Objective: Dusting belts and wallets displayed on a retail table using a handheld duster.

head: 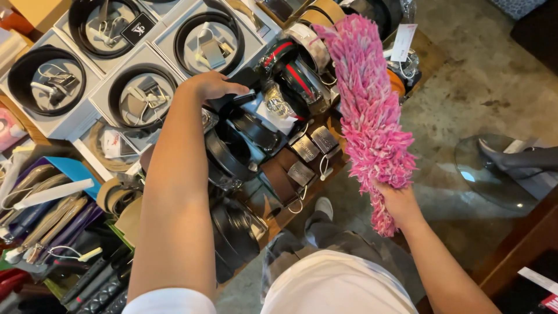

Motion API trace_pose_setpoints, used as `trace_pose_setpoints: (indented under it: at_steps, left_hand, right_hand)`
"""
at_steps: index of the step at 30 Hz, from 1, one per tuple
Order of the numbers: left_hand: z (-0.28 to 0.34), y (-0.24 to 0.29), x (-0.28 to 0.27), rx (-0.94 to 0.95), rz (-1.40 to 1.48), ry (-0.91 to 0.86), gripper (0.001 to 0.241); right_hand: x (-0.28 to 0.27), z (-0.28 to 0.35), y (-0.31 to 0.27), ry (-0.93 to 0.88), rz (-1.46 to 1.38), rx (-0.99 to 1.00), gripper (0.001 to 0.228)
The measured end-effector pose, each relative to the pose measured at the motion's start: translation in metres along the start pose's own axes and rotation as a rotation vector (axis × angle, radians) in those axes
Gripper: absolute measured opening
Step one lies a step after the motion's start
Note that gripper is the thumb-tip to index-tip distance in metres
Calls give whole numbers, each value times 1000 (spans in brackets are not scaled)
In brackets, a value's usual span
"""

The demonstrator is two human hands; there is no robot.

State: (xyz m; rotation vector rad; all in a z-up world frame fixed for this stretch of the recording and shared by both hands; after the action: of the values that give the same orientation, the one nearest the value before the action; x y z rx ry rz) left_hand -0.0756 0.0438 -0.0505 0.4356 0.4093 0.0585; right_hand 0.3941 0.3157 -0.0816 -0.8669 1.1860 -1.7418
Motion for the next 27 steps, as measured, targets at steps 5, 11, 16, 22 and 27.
trace_pose_setpoints:
  at_steps: [5,11,16,22,27]
  left_hand:
    - [-11,10,8,-47,-221,-43,89]
    - [-35,15,19,-78,-369,46,90]
    - [-47,6,19,-28,-360,113,98]
    - [26,38,18,-19,-382,274,93]
    - [71,59,13,200,-335,599,66]
  right_hand:
    - [9,-5,1,-13,-1,-18,50]
    - [19,-3,4,-2,51,45,47]
    - [30,-2,2,-44,79,-9,46]
    - [18,4,32,-58,68,-5,45]
    - [-21,18,-11,89,215,-156,52]
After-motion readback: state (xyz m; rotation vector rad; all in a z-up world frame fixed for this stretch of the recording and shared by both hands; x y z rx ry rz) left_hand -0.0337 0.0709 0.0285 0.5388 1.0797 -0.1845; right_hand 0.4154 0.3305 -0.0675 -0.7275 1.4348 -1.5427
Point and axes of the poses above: each hand's wrist, its own z-axis away from the middle knuckle, its own x-axis out of the palm, y = z × x, the point moved 9 cm from there along -z, towards the middle knuckle, and after that the axes turned 15 degrees about -y, right-handed, at the moved point
